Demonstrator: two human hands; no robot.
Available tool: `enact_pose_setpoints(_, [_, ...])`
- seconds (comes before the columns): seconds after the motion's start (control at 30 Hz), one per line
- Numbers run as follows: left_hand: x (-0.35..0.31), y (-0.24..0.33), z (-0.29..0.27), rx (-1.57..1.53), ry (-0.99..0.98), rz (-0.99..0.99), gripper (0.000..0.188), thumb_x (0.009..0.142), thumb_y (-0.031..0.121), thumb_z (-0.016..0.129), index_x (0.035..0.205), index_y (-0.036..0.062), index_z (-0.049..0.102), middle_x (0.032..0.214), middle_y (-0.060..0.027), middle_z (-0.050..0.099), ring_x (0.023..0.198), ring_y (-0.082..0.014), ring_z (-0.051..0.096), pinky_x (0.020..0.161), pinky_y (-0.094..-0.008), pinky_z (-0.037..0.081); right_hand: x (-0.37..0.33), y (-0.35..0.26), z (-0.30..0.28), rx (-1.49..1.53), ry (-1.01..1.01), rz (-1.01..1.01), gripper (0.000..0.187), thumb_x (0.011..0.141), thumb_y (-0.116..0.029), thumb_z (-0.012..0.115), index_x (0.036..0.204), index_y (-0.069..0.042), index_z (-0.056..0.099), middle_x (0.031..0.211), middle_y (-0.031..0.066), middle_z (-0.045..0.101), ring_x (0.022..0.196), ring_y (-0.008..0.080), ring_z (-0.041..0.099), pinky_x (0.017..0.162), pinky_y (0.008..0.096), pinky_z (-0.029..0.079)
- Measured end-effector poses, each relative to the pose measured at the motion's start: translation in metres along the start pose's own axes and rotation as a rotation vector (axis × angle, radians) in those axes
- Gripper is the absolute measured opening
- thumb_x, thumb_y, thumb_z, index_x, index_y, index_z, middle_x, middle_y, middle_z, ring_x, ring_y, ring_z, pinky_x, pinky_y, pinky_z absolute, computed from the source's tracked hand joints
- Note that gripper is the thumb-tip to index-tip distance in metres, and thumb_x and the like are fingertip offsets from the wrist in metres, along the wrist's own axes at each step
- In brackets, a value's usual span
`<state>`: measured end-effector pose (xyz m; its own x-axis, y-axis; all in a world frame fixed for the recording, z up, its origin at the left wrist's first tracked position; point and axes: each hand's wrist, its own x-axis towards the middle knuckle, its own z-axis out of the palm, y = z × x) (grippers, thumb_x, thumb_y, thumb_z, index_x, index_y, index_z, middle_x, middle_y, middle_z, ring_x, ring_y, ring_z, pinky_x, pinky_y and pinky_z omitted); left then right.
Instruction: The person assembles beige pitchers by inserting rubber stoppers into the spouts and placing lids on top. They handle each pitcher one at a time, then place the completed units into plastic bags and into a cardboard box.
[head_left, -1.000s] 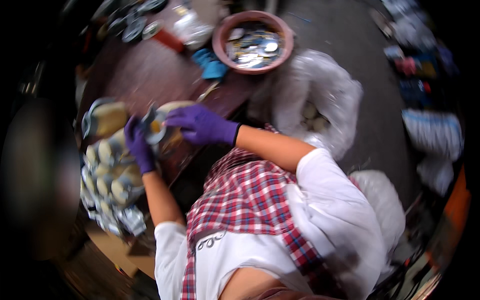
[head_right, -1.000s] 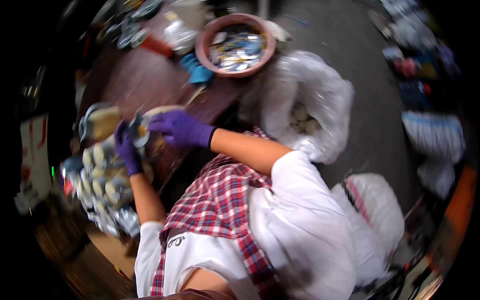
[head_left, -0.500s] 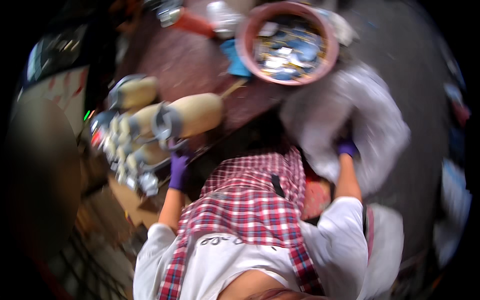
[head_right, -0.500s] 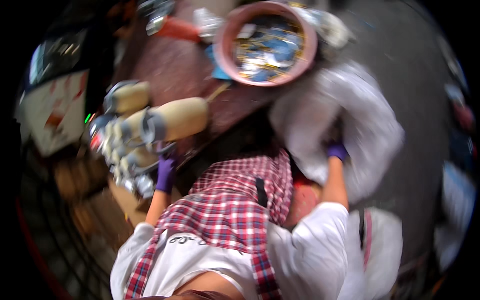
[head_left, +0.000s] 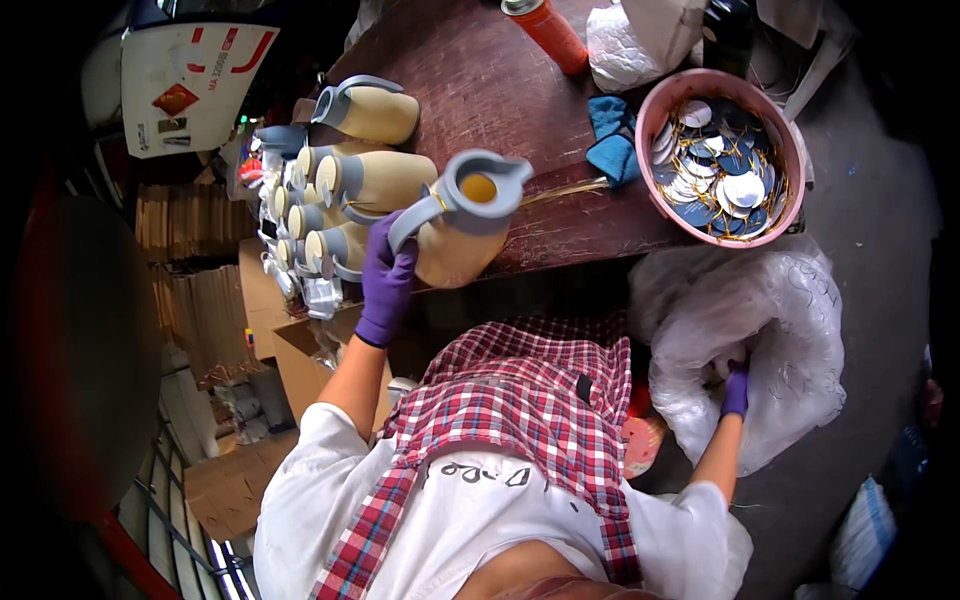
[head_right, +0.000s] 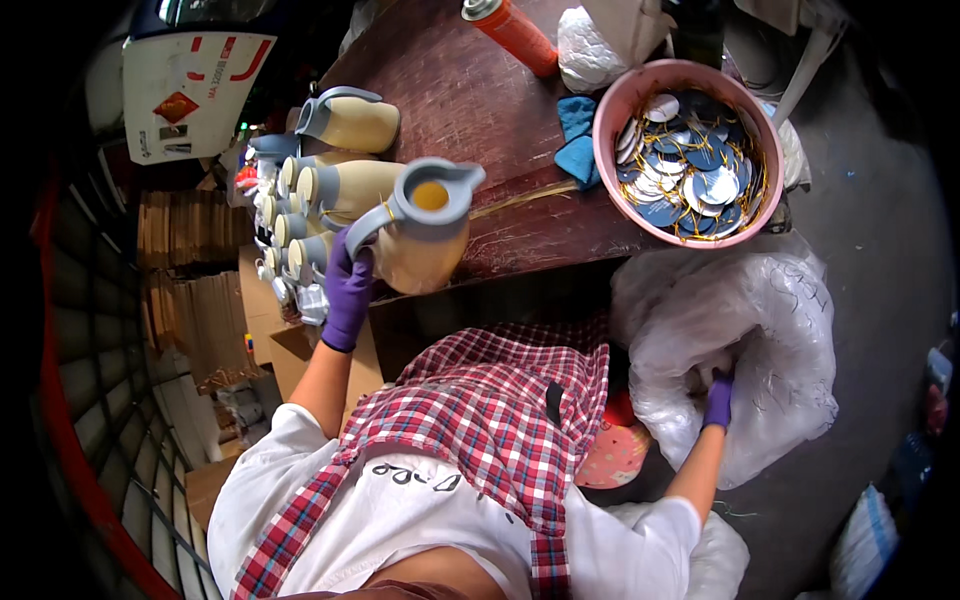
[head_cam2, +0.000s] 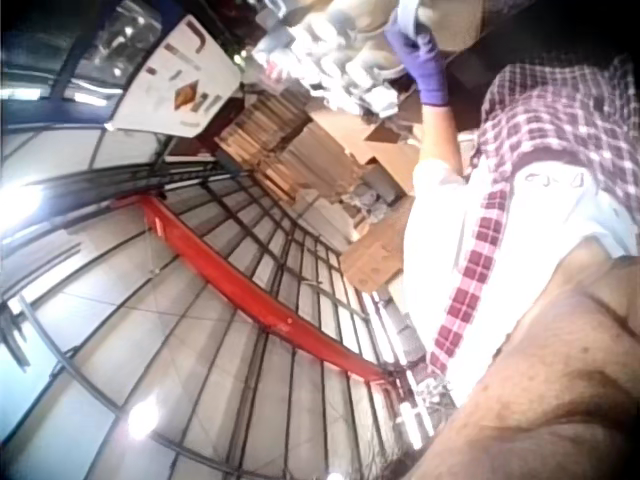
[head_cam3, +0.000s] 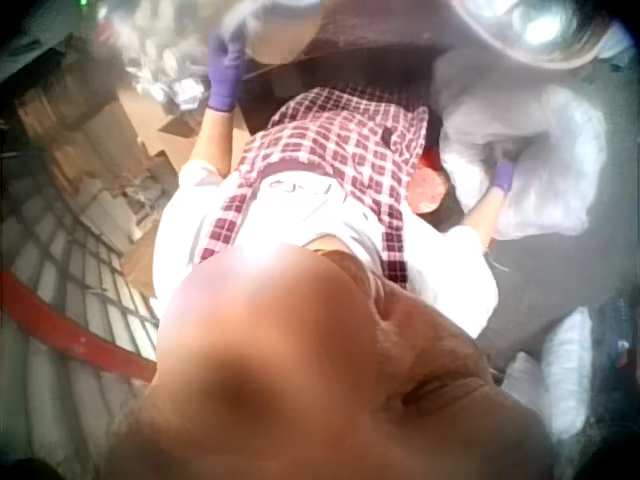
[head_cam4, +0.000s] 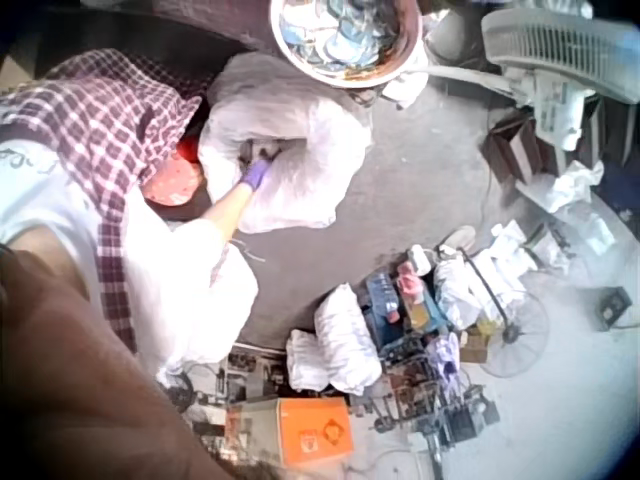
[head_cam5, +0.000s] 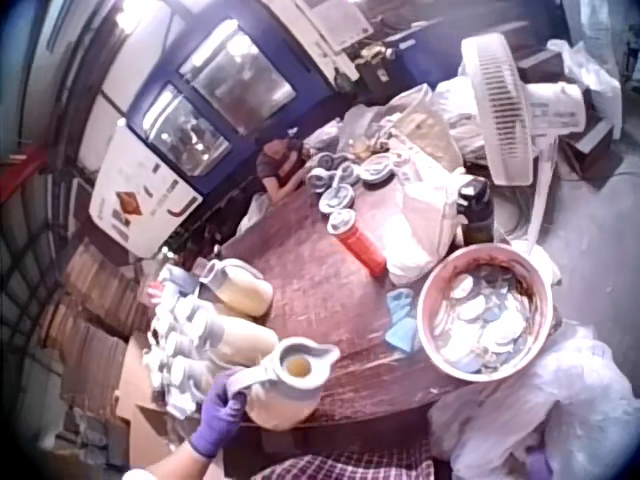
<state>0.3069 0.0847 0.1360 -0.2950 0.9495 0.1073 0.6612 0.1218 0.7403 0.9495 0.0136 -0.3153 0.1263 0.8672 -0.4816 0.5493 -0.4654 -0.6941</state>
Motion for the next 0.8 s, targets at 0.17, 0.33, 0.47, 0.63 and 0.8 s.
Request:
enact_pose_setpoints(0.17, [-0.009, 0.021, -0.023, -0.149, -0.036, 0.003, 0.059, 0.092, 0.049, 0.069, 0.123, -0.0002, 0.059, 0.114, -0.0085, 0.062, 0.104, -0.0205, 0.060, 0.094, -0.0327, 0.047, -0.137, -0.336, -0.048, 0.694, -0.164, -0.127, 0.061, 0.089, -0.010, 0.060, 0.146, 0.004, 0.045, 0.145, 0.0144, 0.052, 0.133, 0.0259, 0.049, 0.112, 0.0378, 0.037])
enact_pose_setpoints(0.33, [-0.012, 0.025, -0.013, -0.337, -0.100, 0.101, 0.053, 0.090, 0.049, 0.070, 0.108, -0.0002, 0.065, 0.098, -0.0084, 0.062, 0.091, -0.0183, 0.060, 0.085, -0.0311, 0.048, -0.158, -0.556, -0.007, 0.313, 0.156, -1.037, 0.061, 0.078, -0.005, 0.073, 0.137, -0.004, 0.055, 0.137, 0.0156, 0.054, 0.126, 0.0320, 0.051, 0.108, 0.0417, 0.039])
enact_pose_setpoints(0.47, [-0.025, 0.022, -0.041, -0.404, -0.161, 0.023, 0.039, 0.088, 0.036, 0.076, 0.106, 0.0015, 0.066, 0.095, -0.0063, 0.063, 0.085, -0.0171, 0.060, 0.081, -0.0301, 0.048, -0.183, -0.623, -0.006, 0.084, -0.211, -1.234, 0.060, 0.073, -0.018, 0.076, 0.130, -0.009, 0.060, 0.128, 0.0137, 0.054, 0.118, 0.0342, 0.049, 0.103, 0.0443, 0.037])
enact_pose_setpoints(0.63, [-0.041, 0.017, -0.083, -0.555, -0.232, 0.033, 0.036, 0.089, 0.032, 0.075, 0.105, 0.0010, 0.065, 0.094, -0.0075, 0.063, 0.085, -0.0197, 0.061, 0.079, -0.0316, 0.048, -0.197, -0.681, 0.018, -0.035, -0.382, -1.589, 0.049, 0.080, -0.028, 0.067, 0.125, -0.011, 0.061, 0.127, 0.0176, 0.056, 0.127, 0.0410, 0.046, 0.109, 0.0522, 0.032])
enact_pose_setpoints(0.8, [-0.073, 0.029, -0.119, -0.096, -0.001, 0.393, 0.045, 0.080, 0.042, 0.079, 0.100, 0.0046, 0.064, 0.096, -0.0067, 0.064, 0.092, -0.0239, 0.062, 0.084, -0.0362, 0.049, -0.211, -0.703, 0.076, 0.039, -0.689, -1.351, 0.046, 0.101, -0.033, 0.041, 0.135, -0.004, 0.051, 0.146, 0.0227, 0.046, 0.140, 0.0398, 0.038, 0.116, 0.0507, 0.026])
